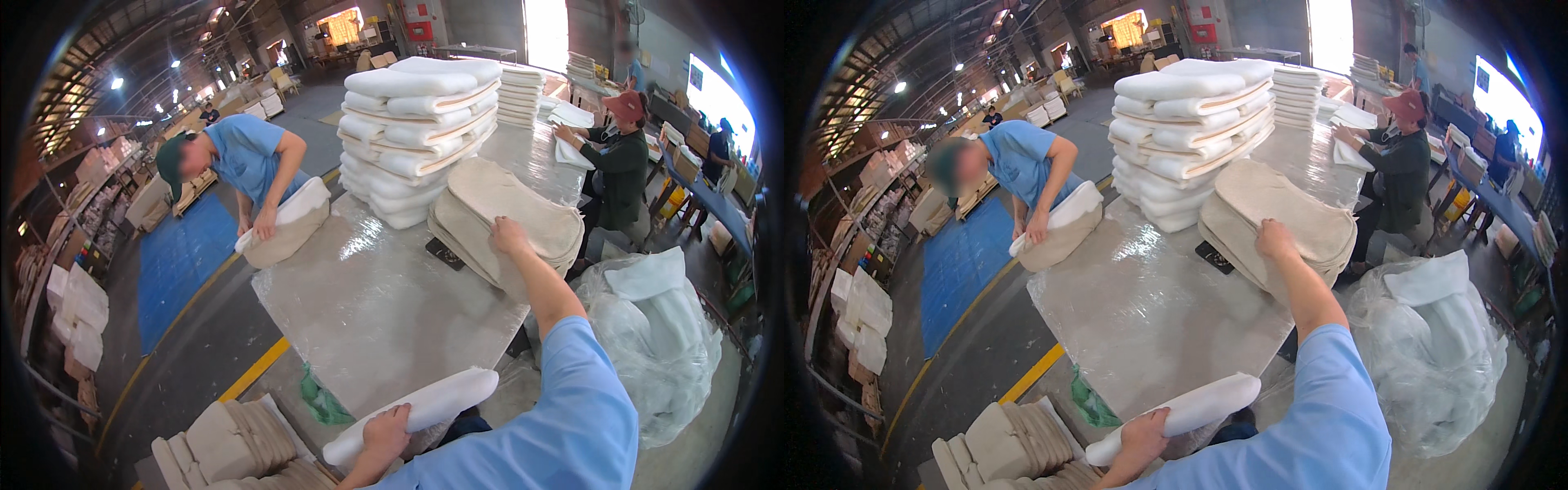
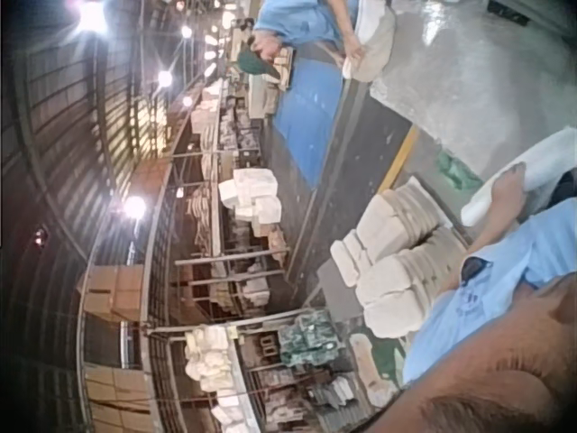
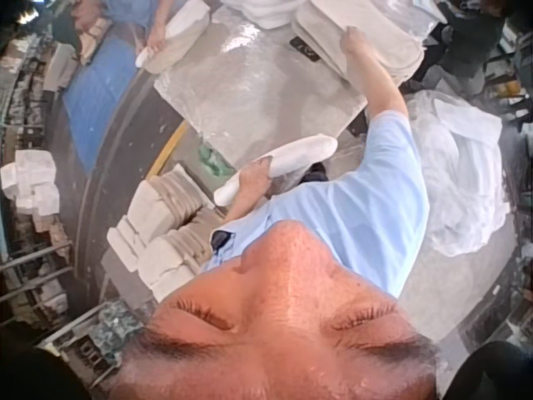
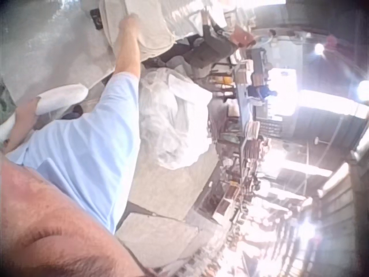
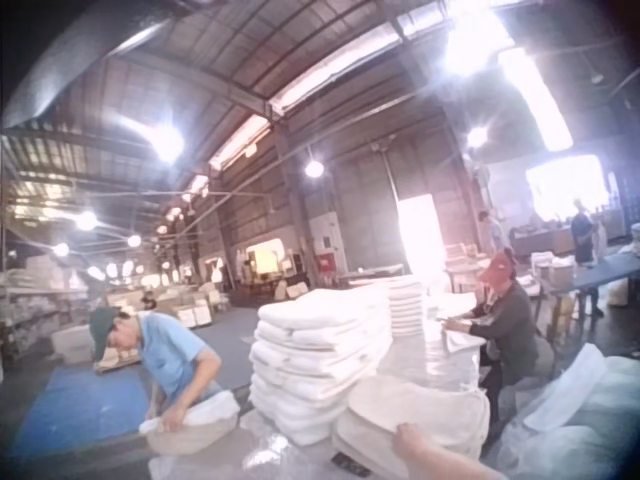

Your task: The person inserts white foam pads into beige fabric covers, folds the edges, and stacks the finished cushions on a table. Other workers are visible nearby performing similar tasks.

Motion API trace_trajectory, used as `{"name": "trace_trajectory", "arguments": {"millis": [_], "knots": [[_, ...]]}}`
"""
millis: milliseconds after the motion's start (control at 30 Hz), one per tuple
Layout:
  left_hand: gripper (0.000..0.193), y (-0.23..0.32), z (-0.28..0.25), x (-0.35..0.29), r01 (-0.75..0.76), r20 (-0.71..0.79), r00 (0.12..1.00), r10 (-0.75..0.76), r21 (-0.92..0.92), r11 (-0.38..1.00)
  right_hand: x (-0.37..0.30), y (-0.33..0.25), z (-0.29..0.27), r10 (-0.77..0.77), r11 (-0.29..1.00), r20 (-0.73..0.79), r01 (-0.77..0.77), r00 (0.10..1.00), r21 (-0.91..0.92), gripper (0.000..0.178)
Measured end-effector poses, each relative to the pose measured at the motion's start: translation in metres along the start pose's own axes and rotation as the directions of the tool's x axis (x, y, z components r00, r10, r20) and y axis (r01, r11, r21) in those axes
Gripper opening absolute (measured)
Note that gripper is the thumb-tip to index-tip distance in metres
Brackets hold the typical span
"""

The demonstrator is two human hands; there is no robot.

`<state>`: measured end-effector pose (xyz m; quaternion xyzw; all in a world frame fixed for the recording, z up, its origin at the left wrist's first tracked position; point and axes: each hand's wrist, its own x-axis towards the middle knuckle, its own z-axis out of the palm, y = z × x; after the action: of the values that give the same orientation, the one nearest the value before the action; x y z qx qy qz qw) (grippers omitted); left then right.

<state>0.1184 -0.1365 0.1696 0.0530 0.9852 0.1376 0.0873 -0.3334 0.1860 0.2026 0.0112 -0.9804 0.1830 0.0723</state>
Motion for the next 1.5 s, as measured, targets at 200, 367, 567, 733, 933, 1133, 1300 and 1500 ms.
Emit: {"name": "trace_trajectory", "arguments": {"millis": [200, 367, 567, 733, 933, 1133, 1300, 1500], "knots": [[0.050, -0.004, 0.017, -0.015, -0.014, -0.037, 0.999, 0.015, 0.018, 1.000, 0.002, -0.005, 0.006, 0.042, 0.994, 0.013, -0.043, 0.999, 0.098, 0.037], [0.055, -0.010, 0.018, -0.010, -0.049, -0.078, 0.996, 0.050, 0.004, 0.999, 0.019, 0.014, -0.033, 0.069, 0.985, -0.157, -0.042, 0.985, 0.169, 0.034], [0.049, -0.015, -0.024, 0.012, 0.013, 0.101, 0.995, -0.020, 0.069, 0.998, 0.017, -0.030, -0.127, -0.244, 0.965, -0.454, 0.262, 0.857, -0.025, 0.032], [0.034, -0.019, -0.044, 0.005, -0.256, -0.137, 0.957, 0.257, 0.029, 0.966, -0.006, -0.102, -0.211, -0.396, 0.884, -0.430, 0.463, 0.811, 0.059, 0.030], [0.024, -0.023, -0.002, 0.004, -0.199, -0.114, 0.974, 0.197, -0.006, 0.980, -0.057, -0.164, -0.198, -0.561, 0.734, -0.217, 0.601, 0.799, 0.316, 0.026], [0.057, -0.028, -0.017, 0.002, -0.201, 0.138, 0.964, 0.228, -0.185, 0.962, -0.104, -0.199, -0.175, -0.662, 0.622, -0.031, 0.572, 0.748, 0.535, 0.025], [0.072, -0.059, -0.027, 0.050, 0.173, 0.189, 0.980, 0.062, -0.963, 0.207, -0.137, -0.238, -0.174, -0.761, 0.452, -0.038, 0.572, 0.648, 0.684, 0.023], [0.045, -0.027, -0.070, 0.105, 0.024, 0.060, 0.997, -0.049, -0.844, -0.536, -0.148, -0.233, -0.183, -0.768, 0.423, -0.106, 0.625, 0.631, 0.656, 0.024]]}}
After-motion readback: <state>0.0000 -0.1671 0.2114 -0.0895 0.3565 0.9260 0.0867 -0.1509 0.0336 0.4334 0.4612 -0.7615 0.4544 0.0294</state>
